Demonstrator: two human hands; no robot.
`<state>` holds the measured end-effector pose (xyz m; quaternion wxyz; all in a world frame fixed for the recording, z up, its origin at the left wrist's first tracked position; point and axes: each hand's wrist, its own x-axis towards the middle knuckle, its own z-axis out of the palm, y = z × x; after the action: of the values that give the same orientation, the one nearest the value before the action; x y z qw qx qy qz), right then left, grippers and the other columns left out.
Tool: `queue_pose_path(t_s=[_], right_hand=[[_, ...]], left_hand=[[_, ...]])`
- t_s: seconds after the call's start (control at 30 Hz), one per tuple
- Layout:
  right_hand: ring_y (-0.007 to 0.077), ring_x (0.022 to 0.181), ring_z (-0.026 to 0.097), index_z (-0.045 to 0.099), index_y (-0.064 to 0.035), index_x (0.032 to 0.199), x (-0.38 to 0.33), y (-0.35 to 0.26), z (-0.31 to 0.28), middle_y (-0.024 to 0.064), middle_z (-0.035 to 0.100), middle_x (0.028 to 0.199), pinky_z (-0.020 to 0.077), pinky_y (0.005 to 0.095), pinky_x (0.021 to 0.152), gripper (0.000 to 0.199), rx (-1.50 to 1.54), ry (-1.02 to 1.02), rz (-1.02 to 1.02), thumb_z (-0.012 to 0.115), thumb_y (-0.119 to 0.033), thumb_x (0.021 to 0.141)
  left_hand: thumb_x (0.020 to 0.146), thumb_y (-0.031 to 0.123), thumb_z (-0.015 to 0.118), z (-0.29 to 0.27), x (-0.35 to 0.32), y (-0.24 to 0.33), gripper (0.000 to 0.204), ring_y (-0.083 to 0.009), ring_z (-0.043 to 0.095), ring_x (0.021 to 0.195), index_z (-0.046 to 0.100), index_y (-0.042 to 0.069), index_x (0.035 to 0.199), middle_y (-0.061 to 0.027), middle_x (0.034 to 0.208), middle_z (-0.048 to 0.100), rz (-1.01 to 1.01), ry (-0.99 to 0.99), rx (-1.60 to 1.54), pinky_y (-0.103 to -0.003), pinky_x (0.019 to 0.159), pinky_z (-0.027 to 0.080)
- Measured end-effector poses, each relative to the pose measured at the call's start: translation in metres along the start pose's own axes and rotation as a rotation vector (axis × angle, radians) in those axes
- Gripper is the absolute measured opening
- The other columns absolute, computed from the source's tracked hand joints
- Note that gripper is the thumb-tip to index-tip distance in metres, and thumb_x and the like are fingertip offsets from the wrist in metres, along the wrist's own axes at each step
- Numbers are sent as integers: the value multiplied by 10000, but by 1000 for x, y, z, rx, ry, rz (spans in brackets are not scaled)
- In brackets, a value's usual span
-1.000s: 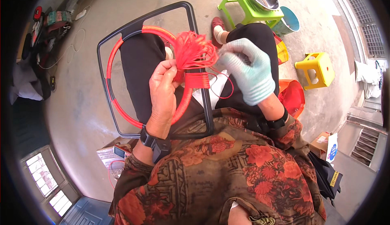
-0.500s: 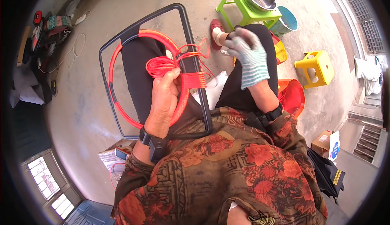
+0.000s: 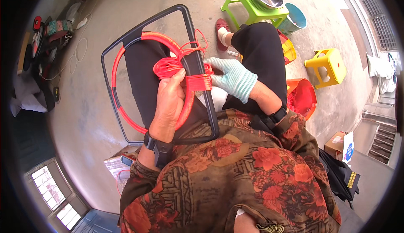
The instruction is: Wrapping red plastic ribbon around a black square furniture frame.
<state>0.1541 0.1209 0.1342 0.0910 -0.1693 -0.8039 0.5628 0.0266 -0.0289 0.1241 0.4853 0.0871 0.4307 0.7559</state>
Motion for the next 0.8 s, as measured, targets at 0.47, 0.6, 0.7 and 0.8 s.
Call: queue_pose_path(t_s=[0.47, 0.6, 0.7, 0.8], right_hand=[[223, 873, 573, 556, -13, 1120, -60, 32, -100, 98, 593, 975, 456, 408, 901, 408, 1240, 611, -182, 567, -323, 856], [95, 710, 530, 534, -16, 1220, -36, 25, -58, 36, 587, 953, 464, 241, 627, 424, 1216, 287, 92, 612, -216, 855], [58, 698, 513, 518, 6, 1256, -20, -7, -27, 15, 604, 897, 439, 212, 616, 459, 701, 36, 260, 638, -180, 855], [63, 556, 507, 563, -20, 1222, -21, -14, -11, 5, 608, 766, 413, 208, 499, 422, 590, -166, 453, 655, -189, 846]], left_hand=[[908, 25, 548, 8, -5, 6, 256, -142, 608, 982, 513, -23, 1157, -99, 1074, 625, 63, -86, -65, -290, 885, 496], [906, 0, 549, 0, -7, 3, 168, -143, 635, 922, 539, -11, 1073, -99, 1019, 648, 49, -110, -56, -280, 853, 517], [902, 0, 558, 2, -8, 4, 112, -139, 648, 869, 544, 7, 1014, -91, 977, 658, 51, -79, -39, -275, 813, 533], [898, 7, 570, 2, -7, 3, 95, -135, 651, 834, 540, 23, 987, -85, 950, 659, 32, -53, -33, -274, 773, 545]])
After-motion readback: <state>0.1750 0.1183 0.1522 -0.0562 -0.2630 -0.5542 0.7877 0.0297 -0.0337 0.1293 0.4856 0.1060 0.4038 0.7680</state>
